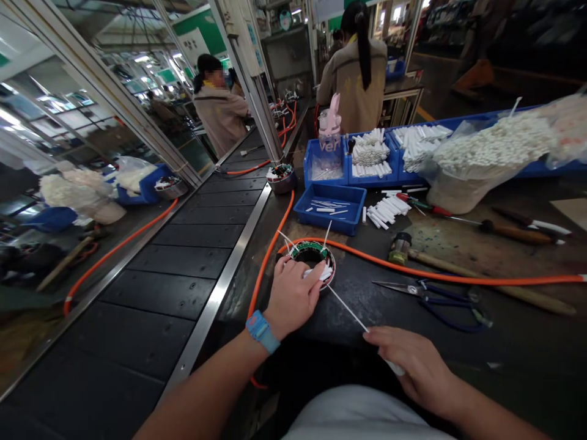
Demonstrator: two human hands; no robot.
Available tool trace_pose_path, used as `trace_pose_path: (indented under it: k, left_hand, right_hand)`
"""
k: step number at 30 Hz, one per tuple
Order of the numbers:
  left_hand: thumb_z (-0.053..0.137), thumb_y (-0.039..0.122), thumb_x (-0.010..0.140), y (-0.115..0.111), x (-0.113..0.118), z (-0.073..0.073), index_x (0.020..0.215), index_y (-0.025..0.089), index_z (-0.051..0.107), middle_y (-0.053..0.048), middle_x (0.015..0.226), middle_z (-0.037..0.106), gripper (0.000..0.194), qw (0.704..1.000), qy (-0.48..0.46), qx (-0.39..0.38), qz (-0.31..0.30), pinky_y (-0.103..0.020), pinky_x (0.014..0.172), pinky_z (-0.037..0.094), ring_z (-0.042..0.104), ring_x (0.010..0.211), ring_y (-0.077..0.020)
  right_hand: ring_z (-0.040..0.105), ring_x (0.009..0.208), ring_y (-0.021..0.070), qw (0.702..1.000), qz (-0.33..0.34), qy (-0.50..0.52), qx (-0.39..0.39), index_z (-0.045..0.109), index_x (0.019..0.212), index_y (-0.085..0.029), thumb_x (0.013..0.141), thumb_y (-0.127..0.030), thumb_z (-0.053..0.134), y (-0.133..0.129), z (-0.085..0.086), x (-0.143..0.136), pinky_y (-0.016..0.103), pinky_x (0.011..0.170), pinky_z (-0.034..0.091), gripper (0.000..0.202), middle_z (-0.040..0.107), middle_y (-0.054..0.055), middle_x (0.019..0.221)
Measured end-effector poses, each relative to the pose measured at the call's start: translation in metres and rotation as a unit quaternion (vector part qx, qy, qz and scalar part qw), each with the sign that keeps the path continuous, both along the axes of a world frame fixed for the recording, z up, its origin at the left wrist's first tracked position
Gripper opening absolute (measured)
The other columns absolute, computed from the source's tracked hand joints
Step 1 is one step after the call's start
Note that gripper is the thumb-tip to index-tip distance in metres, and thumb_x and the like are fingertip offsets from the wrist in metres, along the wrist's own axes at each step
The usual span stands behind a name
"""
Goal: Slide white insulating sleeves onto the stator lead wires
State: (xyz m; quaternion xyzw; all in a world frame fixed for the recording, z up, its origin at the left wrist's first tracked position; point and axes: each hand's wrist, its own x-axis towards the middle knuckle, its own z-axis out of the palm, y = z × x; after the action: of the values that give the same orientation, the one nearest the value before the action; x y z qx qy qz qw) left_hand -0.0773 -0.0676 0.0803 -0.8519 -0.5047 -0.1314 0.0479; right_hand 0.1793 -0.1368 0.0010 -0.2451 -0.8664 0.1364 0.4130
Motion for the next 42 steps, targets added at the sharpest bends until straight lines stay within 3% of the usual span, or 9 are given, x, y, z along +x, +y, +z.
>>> trace_pose_path:
  k: [9,17,25,33,42]
  left_hand:
    - [0.041,0.027,0.091,-0.001,-0.001,-0.004,0.124,0.026,0.054,-0.005,0.086,0.056,0.035,1.000,-0.002,0.010,0.005,-0.046,0.099,0.030,0.050,0.087,-0.0196]
    - [0.042,0.026,0.091,0.000,-0.001,-0.003,0.124,0.026,0.054,-0.005,0.086,0.057,0.035,1.000,-0.009,0.007,0.000,-0.047,0.097,0.030,0.051,0.086,-0.0196]
    - [0.040,0.028,0.092,0.000,-0.001,-0.004,0.124,0.026,0.054,-0.005,0.086,0.057,0.035,1.000,-0.008,0.007,0.001,-0.046,0.097,0.030,0.050,0.086,-0.0197]
    - [0.039,0.027,0.092,0.000,-0.002,-0.004,0.124,0.026,0.053,-0.005,0.087,0.057,0.035,1.000,-0.009,0.009,-0.003,-0.046,0.099,0.029,0.051,0.087,-0.0194]
    - [0.040,0.028,0.092,0.000,-0.001,-0.003,0.125,0.027,0.053,-0.005,0.086,0.057,0.035,1.000,-0.001,0.004,0.003,-0.046,0.097,0.030,0.050,0.086,-0.0192]
  right_hand:
    - [0.060,0.108,0.0197,0.998,0.044,0.024,0.038,0.045,0.114,-0.018,0.091,-0.013,0.035,0.004,0.011,-0.011,0.037,0.087,0.054,0.026,0.067,0.014,0.107]
    - [0.061,0.106,0.0197,0.999,0.027,0.016,0.011,0.047,0.114,-0.021,0.089,-0.012,0.037,-0.003,0.002,-0.009,0.036,0.085,0.056,0.028,0.067,0.011,0.110]
    - [0.061,0.107,0.0207,0.996,0.040,0.003,0.078,0.051,0.108,-0.017,0.092,-0.014,0.044,0.000,0.020,-0.013,0.036,0.089,0.054,0.019,0.070,0.011,0.103]
    - [0.058,0.111,0.0222,0.998,0.027,0.001,0.059,0.051,0.107,-0.016,0.093,-0.014,0.041,-0.005,0.001,-0.009,0.038,0.089,0.055,0.018,0.067,0.014,0.108]
    - [0.059,0.110,0.0212,0.998,0.035,0.024,0.040,0.048,0.109,-0.015,0.093,-0.012,0.034,-0.002,0.000,-0.008,0.037,0.087,0.054,0.022,0.067,0.015,0.107]
